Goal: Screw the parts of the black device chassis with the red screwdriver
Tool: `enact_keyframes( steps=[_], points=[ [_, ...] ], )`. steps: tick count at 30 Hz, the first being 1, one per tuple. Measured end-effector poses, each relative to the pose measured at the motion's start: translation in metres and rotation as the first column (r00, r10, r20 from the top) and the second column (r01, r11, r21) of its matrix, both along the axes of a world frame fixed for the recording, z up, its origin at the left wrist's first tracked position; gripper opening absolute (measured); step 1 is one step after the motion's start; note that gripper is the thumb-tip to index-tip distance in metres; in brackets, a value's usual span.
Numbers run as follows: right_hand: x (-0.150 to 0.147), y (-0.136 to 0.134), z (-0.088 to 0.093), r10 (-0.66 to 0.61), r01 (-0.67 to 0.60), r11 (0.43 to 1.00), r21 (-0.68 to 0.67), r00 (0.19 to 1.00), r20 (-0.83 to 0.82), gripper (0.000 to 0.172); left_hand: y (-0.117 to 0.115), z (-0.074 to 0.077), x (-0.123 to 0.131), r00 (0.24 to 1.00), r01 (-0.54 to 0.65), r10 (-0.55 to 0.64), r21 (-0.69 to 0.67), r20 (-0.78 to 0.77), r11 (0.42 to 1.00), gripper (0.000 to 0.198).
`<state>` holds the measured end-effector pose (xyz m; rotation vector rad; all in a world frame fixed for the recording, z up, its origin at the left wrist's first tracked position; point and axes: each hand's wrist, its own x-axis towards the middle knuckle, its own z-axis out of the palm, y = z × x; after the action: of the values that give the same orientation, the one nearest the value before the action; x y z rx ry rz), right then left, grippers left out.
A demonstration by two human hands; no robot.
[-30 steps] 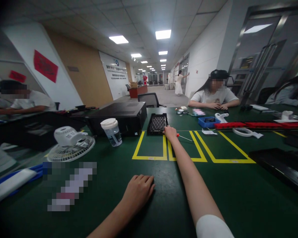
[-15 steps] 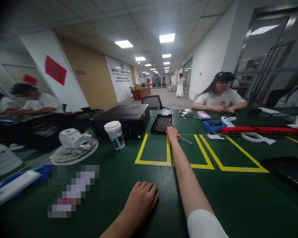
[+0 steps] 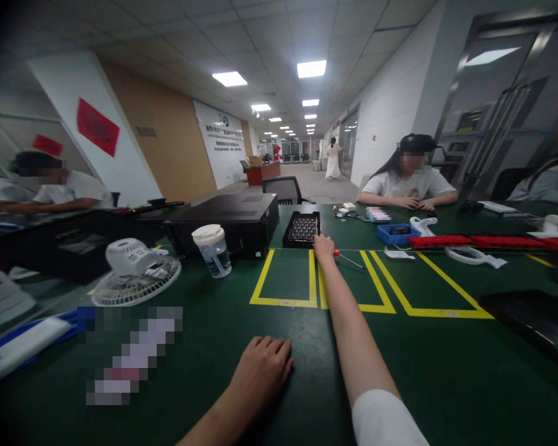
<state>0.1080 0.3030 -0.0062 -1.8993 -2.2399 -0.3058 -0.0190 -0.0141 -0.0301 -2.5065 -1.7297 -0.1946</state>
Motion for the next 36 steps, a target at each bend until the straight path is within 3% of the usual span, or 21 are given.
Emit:
enact_keyframes(
  steps=[4,9,13,19,23,29,32,36],
  points=[
    [0.024,-0.011,0.01,0.052,-0.049,0.997,-0.051,0.997,0.06,0.029,-0.002,0.001,0.001,1.0,0.013,-0.013,0.002,-0.005,1.0,0.022],
    [0.078,-0.043,0.024,0.123,-0.11,0.988,-0.106,0.984,0.131,0.028,-0.004,0.003,0.002,1.0,0.008,-0.008,0.001,-0.02,1.0,0.025],
    [0.13,-0.086,0.031,0.159,-0.138,0.982,-0.132,0.973,0.17,0.032,-0.006,0.003,0.002,1.0,0.012,-0.012,0.01,-0.023,1.0,0.025],
    [0.218,-0.162,0.032,0.074,-0.053,0.993,-0.104,0.974,0.215,0.024,-0.008,0.005,0.003,0.999,0.017,-0.017,0.0,-0.047,1.0,0.027],
    [0.302,-0.208,0.02,-0.093,0.112,0.991,-0.08,0.973,0.212,0.03,-0.01,0.007,0.003,0.999,0.027,-0.027,-0.007,-0.044,1.0,0.028],
    [0.433,-0.272,-0.013,-0.312,0.314,0.949,0.019,0.935,0.168,0.047,-0.014,0.008,0.004,0.999,0.028,-0.028,-0.001,-0.034,1.0,0.029],
    [0.475,-0.301,-0.029,-0.366,0.361,0.931,0.059,0.92,0.142,0.051,-0.015,0.008,0.004,0.999,0.027,-0.027,0.002,-0.029,1.0,0.03],
    [0.501,-0.322,-0.047,-0.385,0.385,0.923,0.009,0.922,0.051,0.048,-0.016,0.008,0.003,0.999,0.031,-0.031,0.009,-0.026,0.999,0.029]
  ],
)
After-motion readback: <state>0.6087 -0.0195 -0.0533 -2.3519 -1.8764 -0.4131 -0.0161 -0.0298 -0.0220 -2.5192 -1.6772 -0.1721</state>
